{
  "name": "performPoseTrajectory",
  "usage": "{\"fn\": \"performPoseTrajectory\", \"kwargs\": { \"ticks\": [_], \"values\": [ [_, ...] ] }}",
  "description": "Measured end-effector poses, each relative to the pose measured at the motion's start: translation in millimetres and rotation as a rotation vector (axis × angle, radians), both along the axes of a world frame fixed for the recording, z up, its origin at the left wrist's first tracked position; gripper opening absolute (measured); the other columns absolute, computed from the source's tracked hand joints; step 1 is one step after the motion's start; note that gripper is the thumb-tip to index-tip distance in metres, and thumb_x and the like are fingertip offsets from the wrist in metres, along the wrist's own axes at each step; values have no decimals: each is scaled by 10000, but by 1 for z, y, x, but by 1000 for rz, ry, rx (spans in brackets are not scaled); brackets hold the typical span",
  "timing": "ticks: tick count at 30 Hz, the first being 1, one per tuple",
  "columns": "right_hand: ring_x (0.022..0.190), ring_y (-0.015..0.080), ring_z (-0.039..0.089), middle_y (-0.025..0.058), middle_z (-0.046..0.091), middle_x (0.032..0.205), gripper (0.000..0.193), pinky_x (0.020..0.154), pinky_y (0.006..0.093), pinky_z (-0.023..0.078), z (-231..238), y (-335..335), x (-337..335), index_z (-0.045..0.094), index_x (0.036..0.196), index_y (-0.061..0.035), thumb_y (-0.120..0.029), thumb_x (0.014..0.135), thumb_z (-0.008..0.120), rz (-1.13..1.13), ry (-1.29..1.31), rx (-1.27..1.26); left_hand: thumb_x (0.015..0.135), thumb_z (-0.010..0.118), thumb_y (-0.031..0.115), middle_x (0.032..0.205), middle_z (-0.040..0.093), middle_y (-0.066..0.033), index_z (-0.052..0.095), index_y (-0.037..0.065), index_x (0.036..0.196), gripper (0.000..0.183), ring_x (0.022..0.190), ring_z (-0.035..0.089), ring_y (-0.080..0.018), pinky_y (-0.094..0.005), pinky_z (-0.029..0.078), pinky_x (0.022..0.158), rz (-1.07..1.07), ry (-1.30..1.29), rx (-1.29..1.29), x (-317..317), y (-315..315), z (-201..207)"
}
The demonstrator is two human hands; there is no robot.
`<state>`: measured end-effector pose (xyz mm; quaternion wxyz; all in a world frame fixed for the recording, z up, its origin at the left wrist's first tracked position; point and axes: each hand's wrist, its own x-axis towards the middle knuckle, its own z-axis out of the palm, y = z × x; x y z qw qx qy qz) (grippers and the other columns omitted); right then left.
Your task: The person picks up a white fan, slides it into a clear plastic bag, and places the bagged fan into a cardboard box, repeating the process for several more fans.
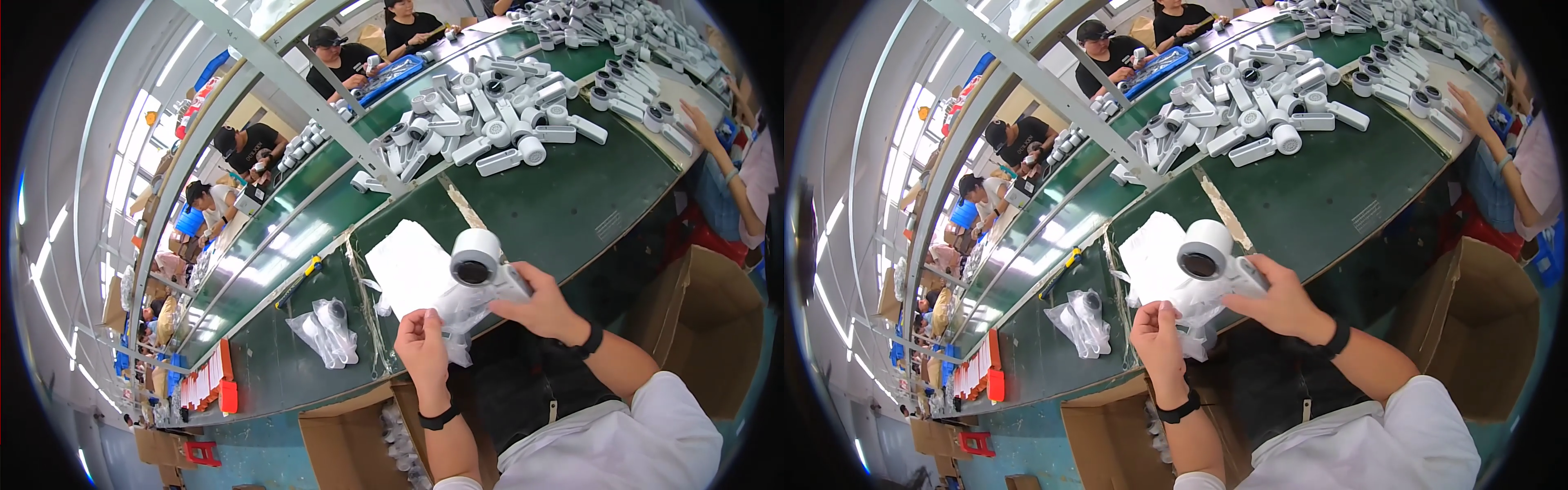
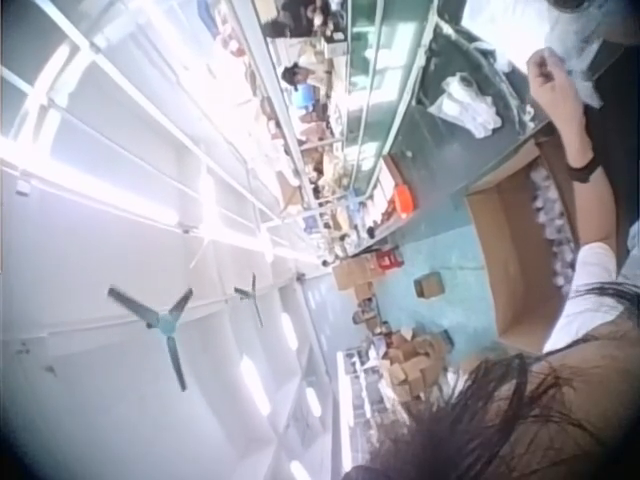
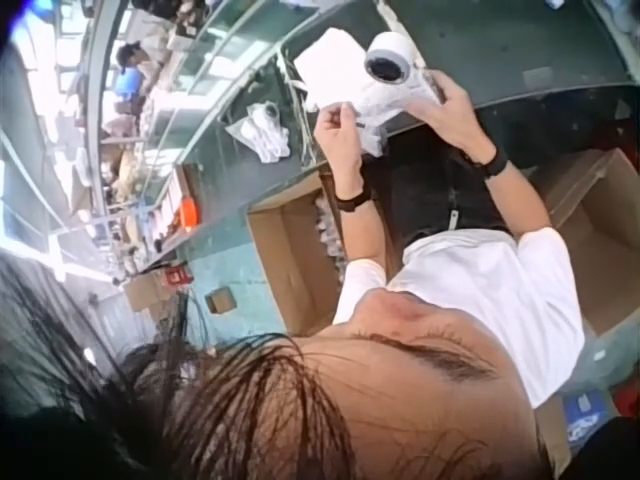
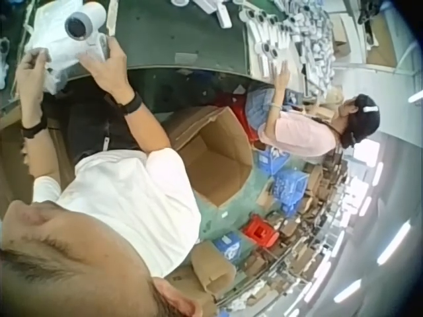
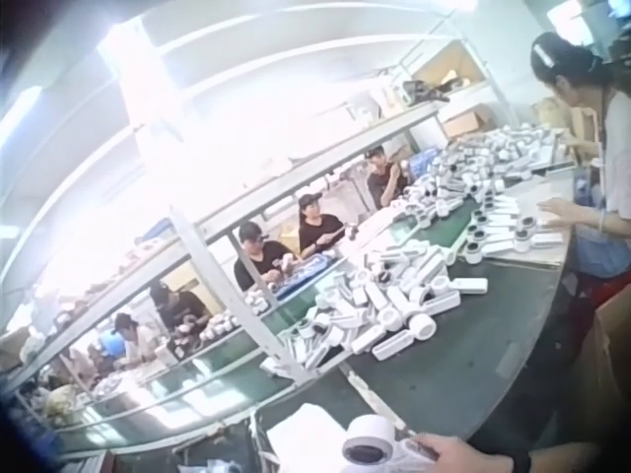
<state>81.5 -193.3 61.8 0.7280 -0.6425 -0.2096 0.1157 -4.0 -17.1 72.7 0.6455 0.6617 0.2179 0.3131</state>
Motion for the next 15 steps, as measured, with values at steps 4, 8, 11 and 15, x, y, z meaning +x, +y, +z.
{"fn": "performPoseTrajectory", "kwargs": {
  "ticks": [4, 8, 11, 15],
  "values": [
    [689, 66, 591, 42, 656, 875, 506, 614, 222, 473, 20, -58, 1, 516, 1255, -10, -77, 799, 725, 339, 235, 18, 901, 639, 83, 771, 635, -15, 609, -12, 906, 100, 673, 544, -48, -178, 404, 608, -23, 65, 130, 2, -4, 1],
    [629, 99, 595, 58, 665, 755, 841, 592, 240, 467, 42, -93, 10, 220, 1491, -58, -109, 811, 713, 649, -34, -375, 892, 654, 77, 771, 621, 1, 618, -21, 913, 106, 655, 526, -36, -177, 398, 584, -75, 81, 180, 8, -12, 4],
    [608, 125, 598, 56, 660, 742, 955, 583, 254, 473, 53, -82, 12, 55, 1523, -73, -138, 824, 702, 623, -88, -576, 884, 670, 76, 767, 604, 20, 636, -24, 916, 111, 637, 502, -22, -171, 387, 563, -144, 95, 179, 10, -15, 3],
    [575, 127, 575, 51, 658, 767, 993, 580, 267, 495, 48, -62, 30, -53, 1530, -143, -192, 857, 675, 659, 2, -624, 871, 686, 66, 723, 576, 51, 660, -12, 905, 89, 611, 462, -6, -164, 354, 542, -224, 106, 282, 3, -14, 6]
  ]
}}
